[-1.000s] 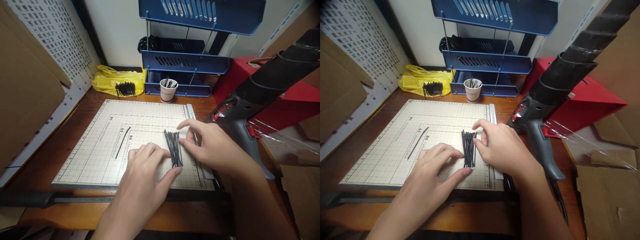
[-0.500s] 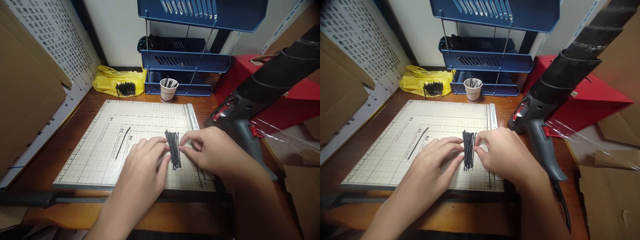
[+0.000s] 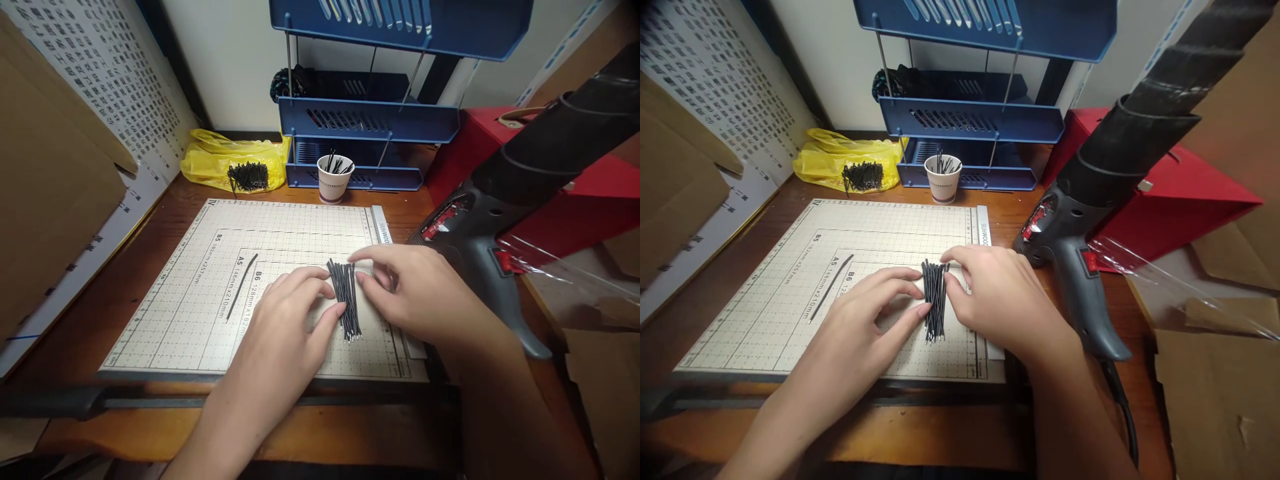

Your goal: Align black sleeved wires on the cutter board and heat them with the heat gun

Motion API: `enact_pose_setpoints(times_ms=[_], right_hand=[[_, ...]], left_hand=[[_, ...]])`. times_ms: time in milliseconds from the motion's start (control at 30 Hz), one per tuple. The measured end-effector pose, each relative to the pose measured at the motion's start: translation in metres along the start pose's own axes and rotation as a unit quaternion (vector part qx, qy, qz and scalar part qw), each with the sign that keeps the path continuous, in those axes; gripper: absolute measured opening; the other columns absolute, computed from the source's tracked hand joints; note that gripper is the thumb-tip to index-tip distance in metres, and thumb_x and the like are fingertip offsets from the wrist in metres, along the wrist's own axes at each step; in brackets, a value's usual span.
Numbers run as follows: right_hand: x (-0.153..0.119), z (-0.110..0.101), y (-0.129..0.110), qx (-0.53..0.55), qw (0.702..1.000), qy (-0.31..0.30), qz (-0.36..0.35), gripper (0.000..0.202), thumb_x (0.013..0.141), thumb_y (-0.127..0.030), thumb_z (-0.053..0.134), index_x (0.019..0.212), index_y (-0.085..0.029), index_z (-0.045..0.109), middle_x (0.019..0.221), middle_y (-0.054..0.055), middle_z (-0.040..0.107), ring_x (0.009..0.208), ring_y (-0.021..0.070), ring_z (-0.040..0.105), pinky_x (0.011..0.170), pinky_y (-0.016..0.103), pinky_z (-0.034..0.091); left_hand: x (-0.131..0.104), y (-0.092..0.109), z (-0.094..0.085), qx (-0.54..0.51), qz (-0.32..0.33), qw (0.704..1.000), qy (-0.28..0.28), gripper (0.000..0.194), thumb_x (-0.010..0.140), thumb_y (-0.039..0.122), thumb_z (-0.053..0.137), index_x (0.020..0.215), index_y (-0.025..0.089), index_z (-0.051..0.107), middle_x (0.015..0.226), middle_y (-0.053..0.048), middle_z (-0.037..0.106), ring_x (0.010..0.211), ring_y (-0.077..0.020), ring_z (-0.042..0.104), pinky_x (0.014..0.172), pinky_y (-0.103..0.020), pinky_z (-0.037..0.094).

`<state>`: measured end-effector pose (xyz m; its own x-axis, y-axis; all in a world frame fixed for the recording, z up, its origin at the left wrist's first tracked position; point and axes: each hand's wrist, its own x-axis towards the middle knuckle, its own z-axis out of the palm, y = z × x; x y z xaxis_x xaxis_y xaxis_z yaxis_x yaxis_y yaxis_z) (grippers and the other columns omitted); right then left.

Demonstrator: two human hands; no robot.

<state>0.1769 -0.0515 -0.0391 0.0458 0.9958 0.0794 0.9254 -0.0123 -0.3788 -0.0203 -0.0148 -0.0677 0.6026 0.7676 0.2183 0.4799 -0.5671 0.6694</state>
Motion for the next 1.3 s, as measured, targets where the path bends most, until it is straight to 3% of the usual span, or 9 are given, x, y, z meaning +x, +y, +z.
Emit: enact_pose_setpoints(times_ms=[133,300,400,700,800,867,933,1033,1300], right_hand=[[0.012,0.001,-0.002,0.005,0.998,-0.022,-0.06,0.035,0.092,-0.023,0.049,0.121,-0.023,0.068,0.108,0.007,0.066,0.097,0.0207,0.061,0.083,0.033,0.043],[0.019,0.002,-0.004,-0.005,0.997,-0.056,-0.06,0.036,0.09,-0.019,0.048,0.119,-0.025,0.07,0.109,0.007,0.06,0.1,0.021,0.058,0.089,0.036,0.044],[0.018,0.004,-0.005,0.006,0.996,-0.059,-0.062,0.035,0.089,-0.018,0.049,0.116,-0.027,0.07,0.108,0.005,0.059,0.097,0.0197,0.057,0.088,0.035,0.043],[0.015,0.007,-0.006,0.011,0.997,-0.053,-0.064,0.031,0.088,-0.016,0.048,0.11,-0.023,0.068,0.107,0.004,0.061,0.103,0.0196,0.056,0.089,0.035,0.041],[0.014,0.007,-0.003,0.028,0.997,-0.023,-0.064,0.029,0.09,-0.019,0.049,0.111,-0.023,0.068,0.108,0.003,0.063,0.102,0.0186,0.057,0.089,0.033,0.04],[0.012,0.006,-0.003,0.035,0.998,0.018,-0.049,0.022,0.091,-0.024,0.052,0.105,-0.022,0.068,0.099,0.002,0.065,0.094,0.0172,0.058,0.083,0.032,0.039],[0.009,0.003,-0.004,0.03,0.998,0.038,-0.028,0.016,0.091,-0.032,0.055,0.087,-0.022,0.068,0.079,-0.001,0.063,0.078,0.0153,0.056,0.074,0.031,0.036],[0.006,0.002,-0.01,0.01,1.0,0.008,-0.012,0.031,0.088,-0.041,0.06,0.064,-0.021,0.059,0.057,-0.003,0.052,0.061,0.0125,0.047,0.068,0.031,0.03],[0.003,0.008,-0.02,-0.013,0.999,-0.05,0.002,0.029,0.084,-0.031,0.056,0.058,-0.02,0.051,0.054,-0.004,0.053,0.058,0.0116,0.041,0.071,0.031,0.026]], left_hand=[[-0.002,-0.001,-0.003,-0.01,0.002,1.0,-0.009,0.005,0.097,0.025,0.06,0.096,0.025,0.065,0.123,-0.002,0.065,0.115,-0.0205,0.06,0.099,-0.038,0.047],[-0.006,-0.002,-0.005,-0.001,0.008,0.999,-0.036,0.024,0.089,0.041,0.073,0.103,0.024,0.063,0.129,-0.004,0.061,0.122,-0.0253,0.056,0.102,-0.043,0.046],[-0.007,-0.005,-0.005,0.007,0.021,0.999,-0.046,0.033,0.084,0.04,0.078,0.107,0.024,0.061,0.132,-0.005,0.059,0.123,-0.0261,0.054,0.103,-0.044,0.045],[-0.008,-0.008,-0.002,0.013,0.033,0.998,-0.047,0.031,0.086,0.036,0.077,0.108,0.024,0.06,0.131,-0.003,0.058,0.121,-0.0245,0.053,0.103,-0.043,0.045],[-0.009,-0.008,-0.002,0.016,0.036,0.998,-0.042,0.031,0.086,0.036,0.077,0.109,0.024,0.06,0.131,-0.003,0.059,0.121,-0.0245,0.054,0.103,-0.043,0.045],[-0.009,-0.008,-0.002,0.017,0.035,0.998,-0.04,0.032,0.086,0.037,0.077,0.109,0.024,0.06,0.132,-0.002,0.059,0.121,-0.0243,0.054,0.103,-0.043,0.045],[-0.009,-0.008,-0.002,0.016,0.033,0.999,-0.04,0.033,0.084,0.037,0.078,0.109,0.025,0.06,0.132,-0.002,0.059,0.12,-0.024,0.054,0.103,-0.042,0.045],[-0.009,-0.008,-0.003,0.013,0.027,0.998,-0.047,0.035,0.083,0.036,0.079,0.11,0.025,0.06,0.132,-0.001,0.058,0.12,-0.0232,0.054,0.103,-0.041,0.045],[-0.009,-0.007,-0.002,0.02,0.025,0.999,-0.042,0.032,0.084,0.034,0.078,0.11,0.026,0.06,0.133,-0.001,0.058,0.122,-0.0226,0.053,0.105,-0.04,0.044]])
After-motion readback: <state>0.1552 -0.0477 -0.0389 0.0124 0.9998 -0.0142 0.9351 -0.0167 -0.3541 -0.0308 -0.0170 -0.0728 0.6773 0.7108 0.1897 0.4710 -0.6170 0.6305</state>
